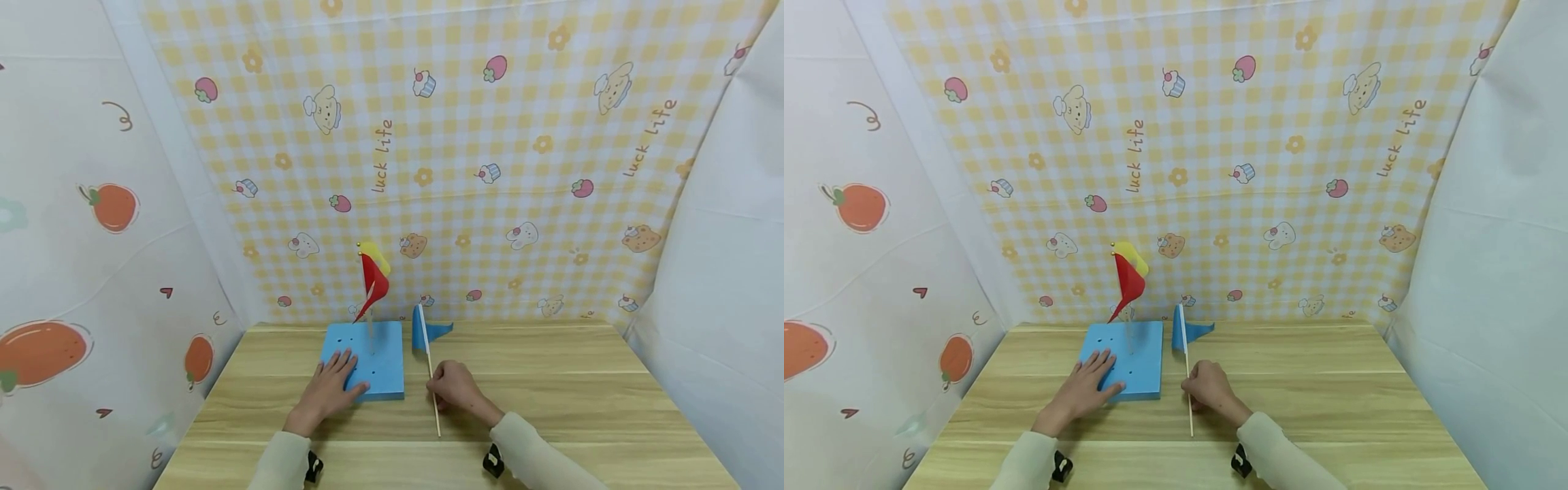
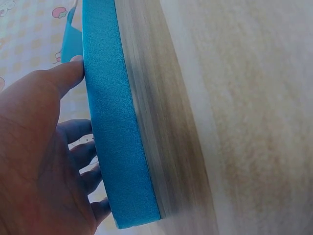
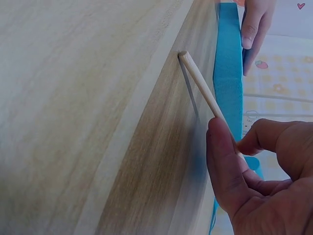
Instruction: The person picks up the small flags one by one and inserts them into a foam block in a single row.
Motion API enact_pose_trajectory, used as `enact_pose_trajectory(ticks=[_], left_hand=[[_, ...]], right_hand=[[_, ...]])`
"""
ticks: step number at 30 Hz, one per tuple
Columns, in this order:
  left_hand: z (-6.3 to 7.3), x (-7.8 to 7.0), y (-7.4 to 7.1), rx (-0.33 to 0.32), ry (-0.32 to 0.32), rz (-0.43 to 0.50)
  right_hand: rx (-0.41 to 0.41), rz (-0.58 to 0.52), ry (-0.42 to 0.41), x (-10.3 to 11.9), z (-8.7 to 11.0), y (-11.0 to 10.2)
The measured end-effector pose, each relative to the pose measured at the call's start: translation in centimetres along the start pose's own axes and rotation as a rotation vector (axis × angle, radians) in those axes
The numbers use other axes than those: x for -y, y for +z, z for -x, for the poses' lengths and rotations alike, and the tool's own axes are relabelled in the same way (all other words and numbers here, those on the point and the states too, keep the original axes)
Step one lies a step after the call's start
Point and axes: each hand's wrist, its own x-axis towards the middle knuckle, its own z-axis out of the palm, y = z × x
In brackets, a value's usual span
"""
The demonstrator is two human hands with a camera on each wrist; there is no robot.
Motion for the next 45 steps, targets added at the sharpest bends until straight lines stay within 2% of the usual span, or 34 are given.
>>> enact_pose_trajectory(ticks=[11,20,27,39,45], left_hand=[[0.1,-0.1,-0.1,0.004,0.003,0.001],[0.0,0.0,-0.1,0.012,0.004,-0.003],[0.0,0.0,-0.2,-0.003,0.028,0.000],[0.1,0.1,-0.2,-0.004,0.026,-0.003],[0.1,-0.1,-0.3,0.011,-0.002,0.000]], right_hand=[[-0.074,-0.020,-0.051,0.3,-0.4,0.0],[-0.113,-0.090,-0.086,0.8,-0.7,-0.1],[-0.139,-0.105,-0.141,1.4,-0.8,-0.2],[-0.182,-0.129,-0.252,2.9,-1.6,-0.4],[-0.197,-0.111,-0.276,3.8,-1.9,-0.1]])
